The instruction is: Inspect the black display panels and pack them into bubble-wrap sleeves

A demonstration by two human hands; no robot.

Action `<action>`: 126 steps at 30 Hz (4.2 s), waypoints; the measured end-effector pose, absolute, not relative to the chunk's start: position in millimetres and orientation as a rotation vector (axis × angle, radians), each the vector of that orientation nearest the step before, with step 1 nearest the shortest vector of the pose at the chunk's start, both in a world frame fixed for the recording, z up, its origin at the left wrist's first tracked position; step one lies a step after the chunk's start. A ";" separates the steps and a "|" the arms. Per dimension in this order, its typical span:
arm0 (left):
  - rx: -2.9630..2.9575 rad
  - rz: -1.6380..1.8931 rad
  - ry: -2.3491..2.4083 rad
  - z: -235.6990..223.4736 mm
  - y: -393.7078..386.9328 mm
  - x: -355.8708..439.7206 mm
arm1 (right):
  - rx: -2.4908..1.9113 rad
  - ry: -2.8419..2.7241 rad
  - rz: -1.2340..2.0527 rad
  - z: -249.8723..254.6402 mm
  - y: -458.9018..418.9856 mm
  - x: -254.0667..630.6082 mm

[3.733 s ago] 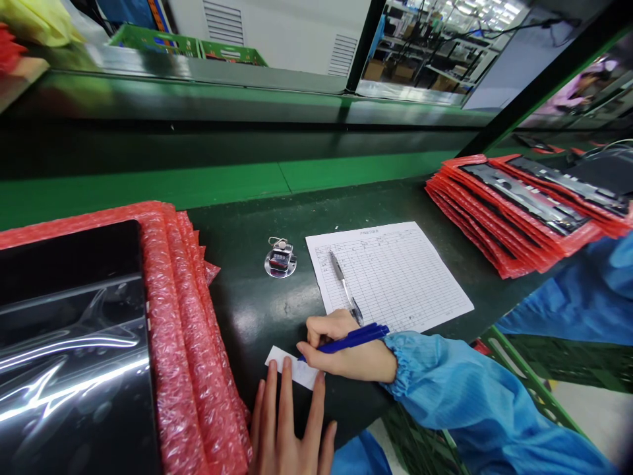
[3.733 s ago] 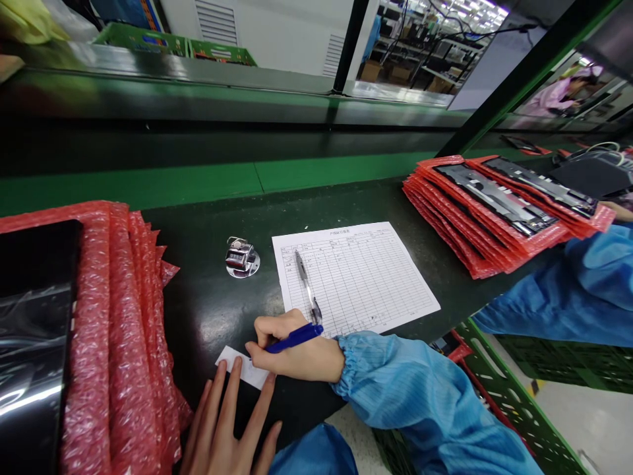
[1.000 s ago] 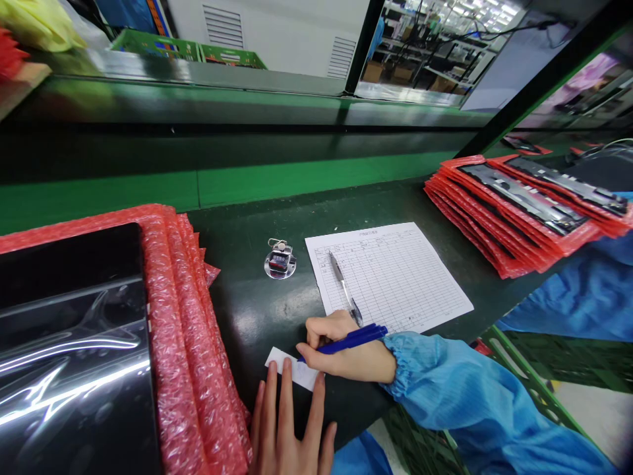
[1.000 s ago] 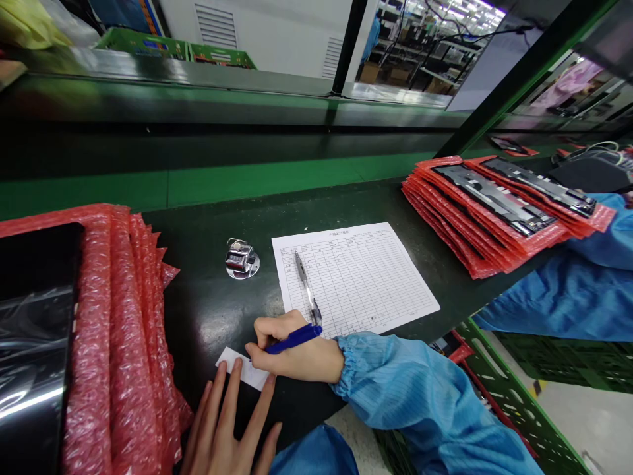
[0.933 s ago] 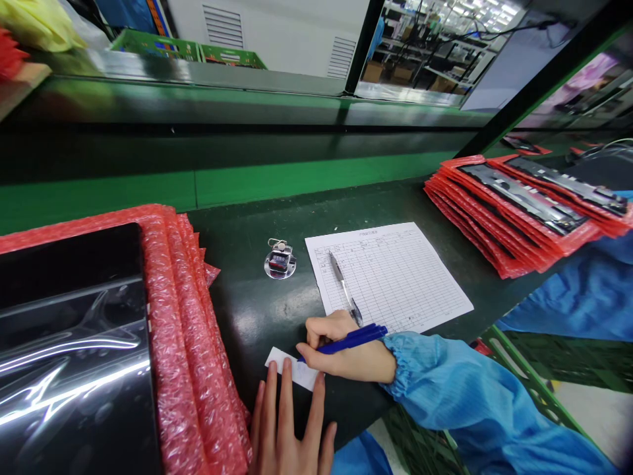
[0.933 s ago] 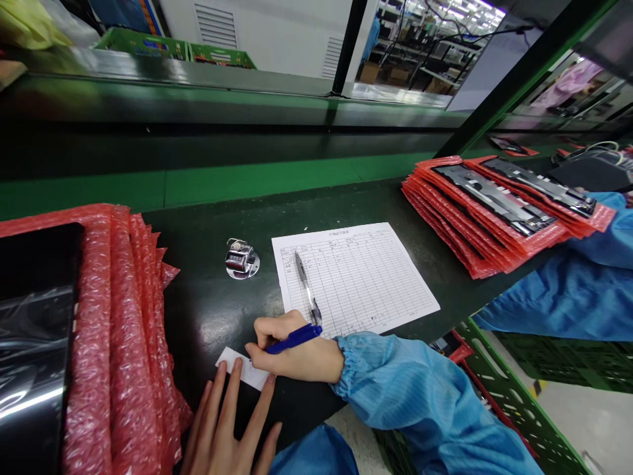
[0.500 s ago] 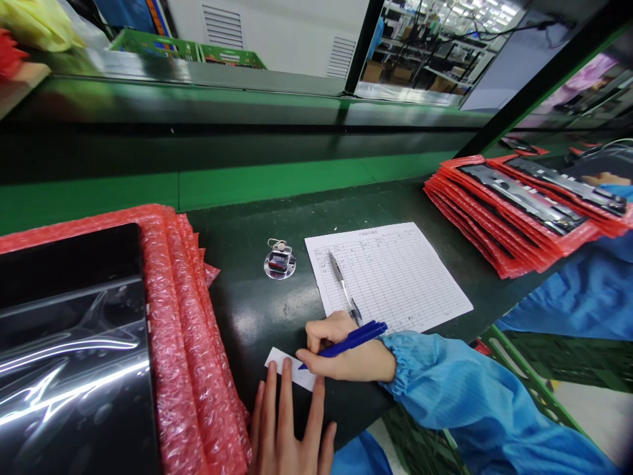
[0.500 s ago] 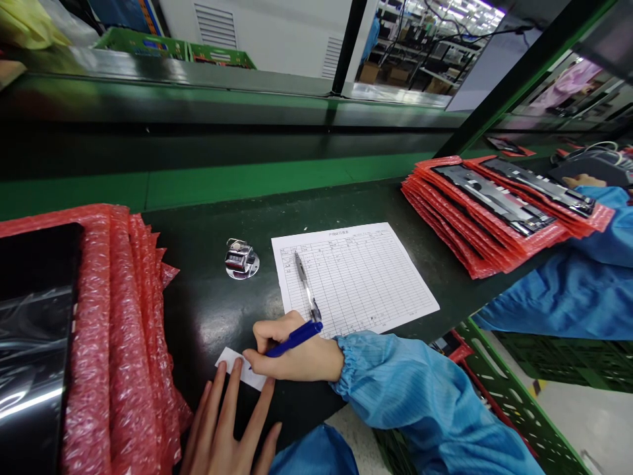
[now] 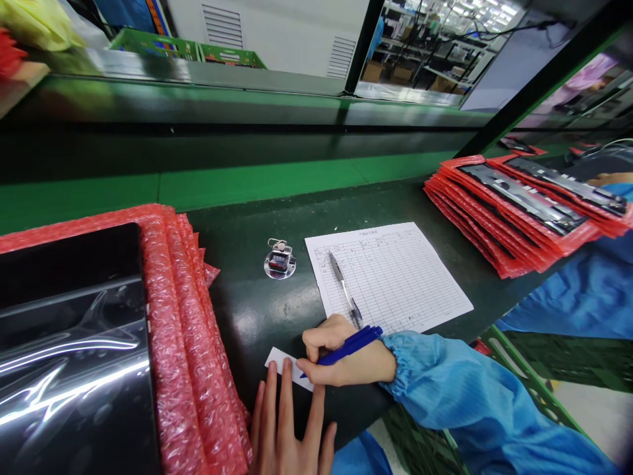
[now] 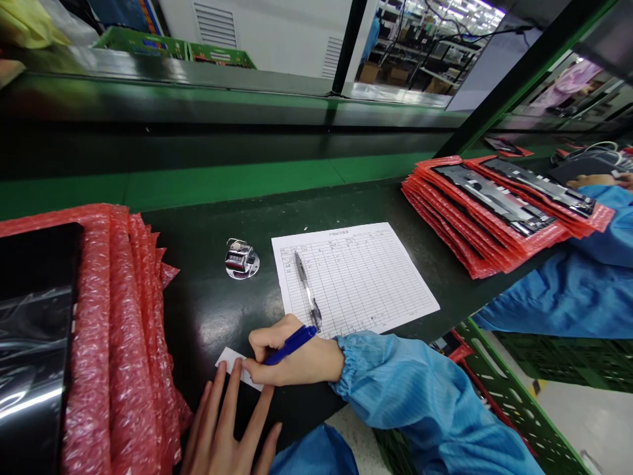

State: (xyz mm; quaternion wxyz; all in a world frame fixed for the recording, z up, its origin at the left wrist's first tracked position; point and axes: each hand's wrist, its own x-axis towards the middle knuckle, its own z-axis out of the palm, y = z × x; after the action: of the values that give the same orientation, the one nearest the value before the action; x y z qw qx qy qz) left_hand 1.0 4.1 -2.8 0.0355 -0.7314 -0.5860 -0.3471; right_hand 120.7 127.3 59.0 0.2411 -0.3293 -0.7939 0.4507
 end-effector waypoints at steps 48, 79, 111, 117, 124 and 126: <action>-2.278 -1.032 -1.835 -5.3 2.3 -1.2 | -0.937 -2.181 1.179 60.0 125.5 128.6; -2.275 -1.080 -1.847 -5.1 1.6 0.4 | -0.919 -2.220 1.203 61.0 126.2 128.2; -2.302 -0.989 -1.810 -6.9 1.4 -1.8 | -1.025 -2.111 1.183 63.1 126.5 128.2; -2.298 -0.985 -1.805 -7.8 0.6 -2.7 | -1.016 -2.133 1.187 60.8 125.9 127.1; -2.296 -0.953 -1.794 -8.3 0.9 -3.2 | -1.012 -2.142 1.170 60.4 125.9 127.9; -2.293 -0.966 -1.807 -8.1 0.9 -2.6 | -1.009 -2.145 1.167 60.2 125.9 128.1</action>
State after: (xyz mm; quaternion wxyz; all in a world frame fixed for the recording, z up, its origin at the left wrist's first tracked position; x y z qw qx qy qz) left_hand -2.6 0.9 -8.1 0.0334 -0.7453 -0.5872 -0.3140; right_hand 128.1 125.9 60.2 0.2468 -0.3701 -0.7867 0.4280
